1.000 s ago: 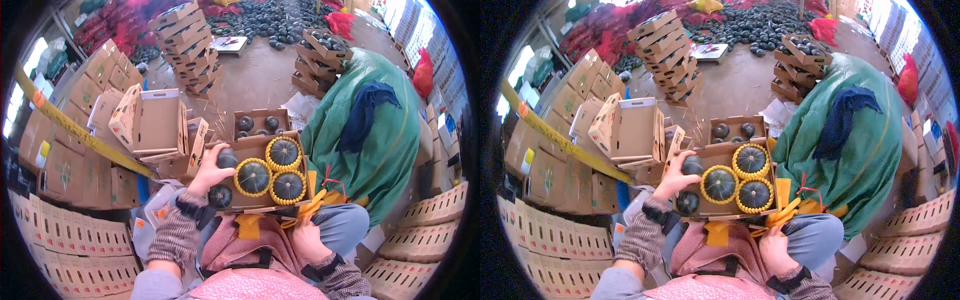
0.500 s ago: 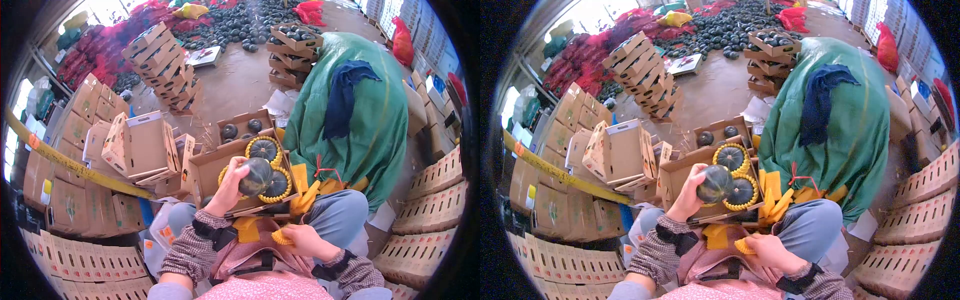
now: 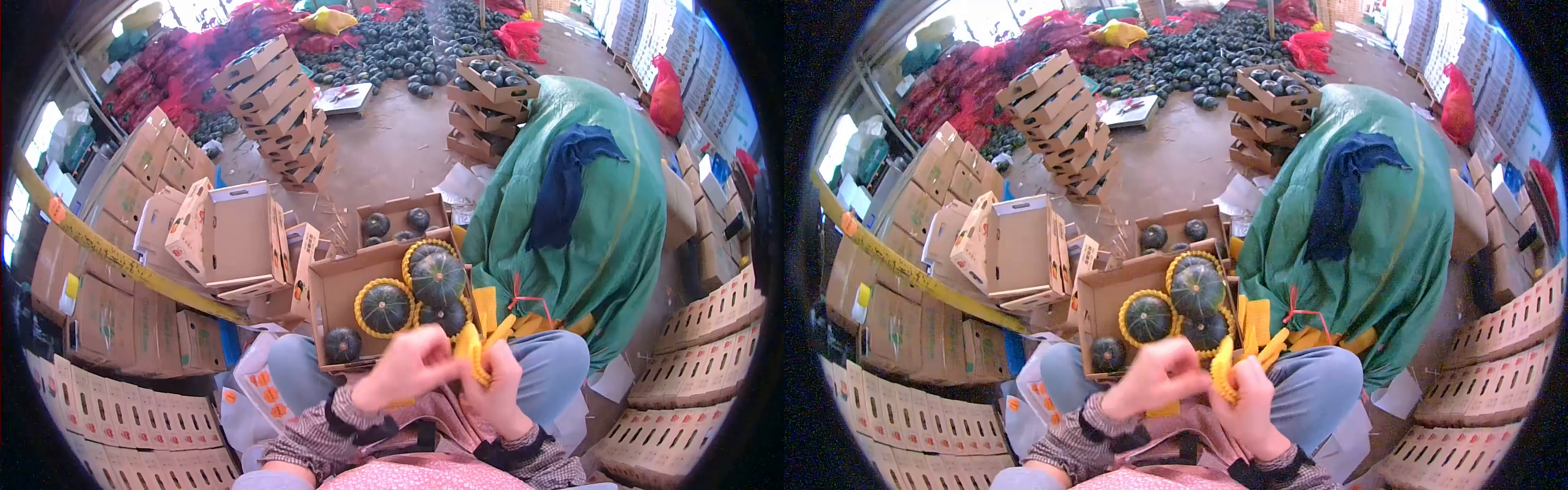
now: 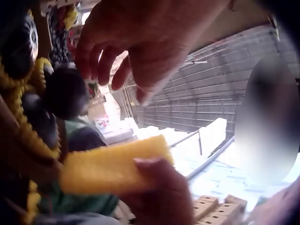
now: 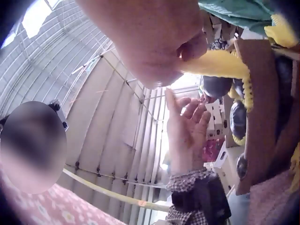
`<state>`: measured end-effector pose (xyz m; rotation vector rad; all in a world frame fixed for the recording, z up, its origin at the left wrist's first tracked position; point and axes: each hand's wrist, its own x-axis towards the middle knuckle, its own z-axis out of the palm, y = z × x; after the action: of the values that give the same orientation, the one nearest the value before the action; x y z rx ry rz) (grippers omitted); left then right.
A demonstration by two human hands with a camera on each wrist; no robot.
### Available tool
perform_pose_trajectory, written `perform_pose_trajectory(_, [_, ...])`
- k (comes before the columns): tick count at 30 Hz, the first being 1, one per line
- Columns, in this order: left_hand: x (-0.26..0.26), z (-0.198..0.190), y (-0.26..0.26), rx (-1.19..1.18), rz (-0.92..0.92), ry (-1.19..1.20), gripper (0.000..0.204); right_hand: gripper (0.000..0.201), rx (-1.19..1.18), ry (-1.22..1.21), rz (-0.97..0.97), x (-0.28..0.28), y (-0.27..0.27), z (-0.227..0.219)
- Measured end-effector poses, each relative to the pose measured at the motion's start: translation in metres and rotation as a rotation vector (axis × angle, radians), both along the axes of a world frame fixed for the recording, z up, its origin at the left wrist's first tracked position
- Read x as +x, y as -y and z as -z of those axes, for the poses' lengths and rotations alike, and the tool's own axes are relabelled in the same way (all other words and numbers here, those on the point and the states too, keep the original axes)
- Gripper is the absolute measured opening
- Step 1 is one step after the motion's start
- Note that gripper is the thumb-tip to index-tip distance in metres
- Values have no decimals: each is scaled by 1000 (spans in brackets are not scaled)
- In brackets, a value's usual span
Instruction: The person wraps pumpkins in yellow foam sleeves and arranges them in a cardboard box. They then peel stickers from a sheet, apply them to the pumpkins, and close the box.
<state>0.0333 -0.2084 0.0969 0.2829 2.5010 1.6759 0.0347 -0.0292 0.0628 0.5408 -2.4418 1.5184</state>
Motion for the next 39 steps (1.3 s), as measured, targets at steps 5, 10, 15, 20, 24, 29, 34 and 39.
perform_pose_trajectory(5, [9, 16, 0, 71, 16, -240, 24, 39, -530, 408, -421, 2, 7, -17])
perform_pose_trajectory(10, [13, 23, -1, 321, 31, -82, 15, 44, -552, 746, -295, 9, 9, 12])
perform_pose_trajectory(15, [20, 10, 3, 85, -109, -198, 12, 29, -599, 156, -7, -1, 27, 3])
perform_pose_trajectory(20, [22, 11, -5, 381, -268, -1, 28, 34, -353, 288, -1, 6, 24, -2])
perform_pose_trajectory(24, [27, 10, -2, 115, -256, -65, 28, 33, -434, 290, -87, 10, 23, -4])
perform_pose_trajectory(29, [27, 18, -5, 37, -251, -328, 25, 30, -442, 330, 11, 7, 17, 1])
perform_pose_trajectory(34, [26, 13, -8, 100, -271, -323, 36, 43, -400, 170, -23, 6, 20, 6])
perform_pose_trajectory(39, [23, 25, -6, -9, -215, -523, 30, 44, -379, 150, 9, -1, 30, -4])
